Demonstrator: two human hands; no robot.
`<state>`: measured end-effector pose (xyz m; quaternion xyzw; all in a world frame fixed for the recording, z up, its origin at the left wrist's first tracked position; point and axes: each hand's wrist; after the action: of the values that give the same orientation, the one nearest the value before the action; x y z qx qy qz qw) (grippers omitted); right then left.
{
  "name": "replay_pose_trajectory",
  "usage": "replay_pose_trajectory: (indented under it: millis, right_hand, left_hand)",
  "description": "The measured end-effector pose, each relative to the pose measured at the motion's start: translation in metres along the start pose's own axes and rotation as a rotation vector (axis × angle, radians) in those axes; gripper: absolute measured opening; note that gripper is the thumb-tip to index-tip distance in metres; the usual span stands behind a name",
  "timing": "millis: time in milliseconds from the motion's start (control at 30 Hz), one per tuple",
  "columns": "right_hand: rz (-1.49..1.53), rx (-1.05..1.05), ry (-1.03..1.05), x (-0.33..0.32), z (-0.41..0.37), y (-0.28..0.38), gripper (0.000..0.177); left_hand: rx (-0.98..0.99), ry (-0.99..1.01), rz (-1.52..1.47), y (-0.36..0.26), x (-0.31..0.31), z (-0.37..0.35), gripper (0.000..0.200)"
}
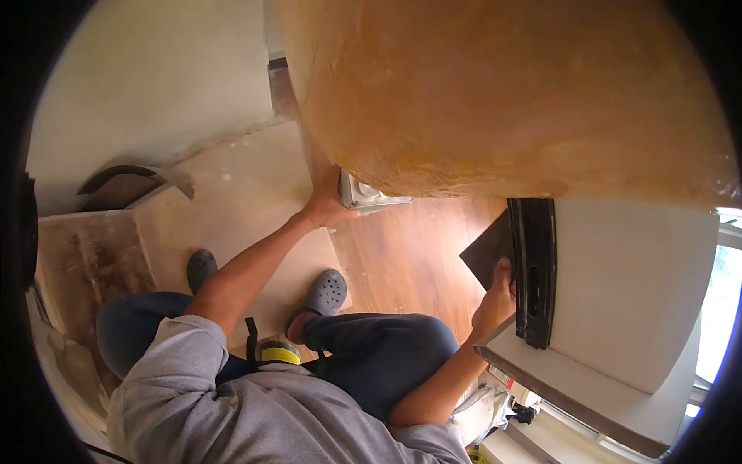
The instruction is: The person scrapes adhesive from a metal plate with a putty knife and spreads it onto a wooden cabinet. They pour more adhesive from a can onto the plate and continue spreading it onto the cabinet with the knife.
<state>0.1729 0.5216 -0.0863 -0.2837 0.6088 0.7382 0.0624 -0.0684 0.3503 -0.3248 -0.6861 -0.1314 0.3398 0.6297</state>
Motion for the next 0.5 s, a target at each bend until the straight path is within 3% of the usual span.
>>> replay_pose_trajectory:
  millis: [33,100,200,267,333,433,500]
  right_hand:
    - [-0.015,-0.028,-0.008,-0.002,0.002,-0.002,0.031]
    - [-0.053,-0.096,0.006,-0.007,0.004,-0.004,0.033]
    - [-0.269,-0.216,-0.031,-0.015,0.008,-0.011,0.035]
    - [-0.294,-0.236,-0.030,-0.026,0.017,-0.022,0.040]
    - [-0.214,-0.179,0.048,-0.037,0.025,-0.044,0.044]
    - [-0.031,-0.079,0.193,-0.039,0.050,-0.077,0.051]
    - [0.051,-0.037,0.226,-0.014,0.035,-0.049,0.048]
  left_hand:
    - [-0.002,-0.003,0.013,-0.002,-0.004,-0.004,0.103]
    - [-0.012,-0.035,-0.275,-0.025,-0.015,-0.018,0.089]
    - [-0.085,-0.035,-0.319,-0.049,-0.026,-0.042,0.095]
    - [0.004,-0.128,-0.414,-0.079,-0.035,-0.068,0.098]
    - [-0.012,-0.047,-0.388,-0.107,-0.057,-0.098,0.115]
    - [-0.034,-0.192,-0.136,-0.163,-0.095,-0.161,0.116]
    - [-0.079,-0.286,-0.045,-0.203,-0.124,-0.212,0.117]
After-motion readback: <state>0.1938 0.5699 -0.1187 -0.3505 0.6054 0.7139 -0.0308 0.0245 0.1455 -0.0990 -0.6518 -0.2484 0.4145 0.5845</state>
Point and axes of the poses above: each hand's wrist, its own z-axis towards the middle knuckle, its own x-axis out of the palm, y = z × x, and after that the axes turned 6 degrees about y, right-handed
